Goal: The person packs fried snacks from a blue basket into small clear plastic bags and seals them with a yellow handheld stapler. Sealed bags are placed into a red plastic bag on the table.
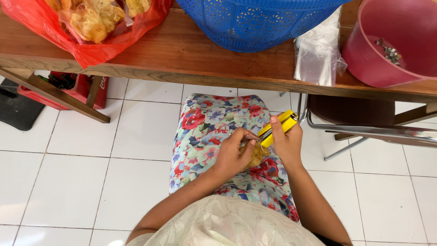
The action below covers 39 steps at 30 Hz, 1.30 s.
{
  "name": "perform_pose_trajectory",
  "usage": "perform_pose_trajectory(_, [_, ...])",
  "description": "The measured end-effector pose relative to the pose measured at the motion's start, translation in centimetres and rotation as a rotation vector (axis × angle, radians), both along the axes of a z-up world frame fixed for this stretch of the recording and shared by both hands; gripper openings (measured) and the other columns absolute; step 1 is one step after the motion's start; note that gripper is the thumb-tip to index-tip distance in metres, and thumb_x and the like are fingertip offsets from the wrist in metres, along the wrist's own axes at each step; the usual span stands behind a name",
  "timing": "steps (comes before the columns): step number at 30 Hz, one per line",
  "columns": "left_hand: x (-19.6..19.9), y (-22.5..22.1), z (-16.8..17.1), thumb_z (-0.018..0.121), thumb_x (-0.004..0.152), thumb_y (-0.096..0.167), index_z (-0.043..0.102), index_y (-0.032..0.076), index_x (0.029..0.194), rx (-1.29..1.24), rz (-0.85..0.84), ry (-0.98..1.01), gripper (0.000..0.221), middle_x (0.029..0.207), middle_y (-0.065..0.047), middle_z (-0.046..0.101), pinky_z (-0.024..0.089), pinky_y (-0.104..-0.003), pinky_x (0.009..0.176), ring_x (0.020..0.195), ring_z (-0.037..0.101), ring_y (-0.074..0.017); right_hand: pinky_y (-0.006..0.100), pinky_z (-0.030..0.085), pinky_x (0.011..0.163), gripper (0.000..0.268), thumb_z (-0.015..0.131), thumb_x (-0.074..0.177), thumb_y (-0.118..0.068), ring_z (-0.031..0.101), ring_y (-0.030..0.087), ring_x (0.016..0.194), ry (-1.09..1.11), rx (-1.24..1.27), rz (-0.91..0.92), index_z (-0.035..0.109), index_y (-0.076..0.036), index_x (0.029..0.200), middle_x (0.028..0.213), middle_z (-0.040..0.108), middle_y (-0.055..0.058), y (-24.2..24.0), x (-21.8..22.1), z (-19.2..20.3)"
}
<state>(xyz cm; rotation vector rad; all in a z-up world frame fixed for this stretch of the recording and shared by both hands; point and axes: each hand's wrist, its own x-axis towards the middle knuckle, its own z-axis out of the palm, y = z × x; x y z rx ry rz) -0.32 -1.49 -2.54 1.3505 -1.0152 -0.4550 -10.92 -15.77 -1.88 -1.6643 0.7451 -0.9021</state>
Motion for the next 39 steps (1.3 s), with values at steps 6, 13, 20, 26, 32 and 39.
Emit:
perform_pose_trajectory(6, [-0.2, 0.0, -0.1, 0.064, 0.098, 0.003, 0.057, -0.001, 0.105, -0.004, 0.015, -0.011, 0.011, 0.099, -0.016, 0.073, 0.060, -0.034, 0.084, 0.095, 0.077, -0.0274, 0.026, 0.049, 0.061, 0.030, 0.070, 0.101, -0.029, 0.058, 0.008, 0.068, 0.092, -0.146, -0.045, 0.064, 0.000, 0.094, 0.076, 0.065, 0.003, 0.0, 0.2, -0.6])
perform_pose_trajectory(13, [0.5, 0.0, 0.4, 0.080, 0.080, 0.010, 0.058, -0.005, 0.111, 0.022, 0.050, -0.119, 0.041, 0.104, -0.021, 0.068, 0.058, -0.038, 0.078, 0.089, 0.071, -0.0325, 0.026, 0.047, 0.060, 0.033, 0.070, 0.101, -0.032, 0.056, 0.009, 0.068, 0.103, -0.101, -0.081, 0.063, -0.001, 0.092, 0.074, 0.064, 0.004, 0.2, 0.4, -1.0])
perform_pose_trajectory(20, [0.6, -0.7, -0.5, 0.080, 0.086, 0.017, 0.070, -0.001, 0.108, 0.076, -0.052, -0.040, 0.030, 0.101, -0.017, 0.075, 0.061, -0.035, 0.084, 0.093, 0.077, -0.0279, 0.025, 0.049, 0.060, 0.033, 0.070, 0.100, -0.032, 0.059, 0.008, 0.068, 0.076, -0.112, -0.029, 0.062, -0.001, 0.092, 0.075, 0.066, 0.003, 0.8, 0.6, -0.7])
perform_pose_trajectory(26, [0.4, -0.5, -1.1, 0.079, 0.087, 0.014, 0.069, -0.002, 0.105, 0.050, -0.034, -0.070, 0.026, 0.099, -0.017, 0.075, 0.060, -0.035, 0.082, 0.091, 0.076, -0.0276, 0.026, 0.049, 0.058, 0.034, 0.070, 0.099, -0.032, 0.060, 0.008, 0.066, 0.078, -0.099, -0.010, 0.063, -0.001, 0.089, 0.072, 0.066, 0.003, 1.2, 0.8, -0.3])
perform_pose_trajectory(32, [0.0, -0.3, -1.1, 0.079, 0.086, 0.014, 0.071, -0.001, 0.104, 0.021, 0.014, -0.109, 0.025, 0.097, -0.017, 0.076, 0.057, -0.035, 0.080, 0.088, 0.075, -0.0281, 0.026, 0.048, 0.055, 0.034, 0.069, 0.101, -0.030, 0.059, 0.009, 0.062, 0.073, -0.113, -0.001, 0.061, -0.001, 0.085, 0.068, 0.064, 0.002, 1.3, 1.0, 0.2])
perform_pose_trajectory(39, [0.5, -0.7, -2.0, 0.083, 0.083, 0.016, 0.069, 0.001, 0.112, 0.087, -0.092, 0.057, 0.036, 0.103, -0.012, 0.076, 0.059, -0.031, 0.083, 0.093, 0.075, -0.0181, 0.026, 0.048, 0.054, 0.034, 0.064, 0.102, -0.034, 0.060, 0.009, 0.062, 0.094, 0.013, -0.018, 0.060, -0.002, 0.090, 0.071, 0.063, 0.003, 0.4, 1.2, -0.9])
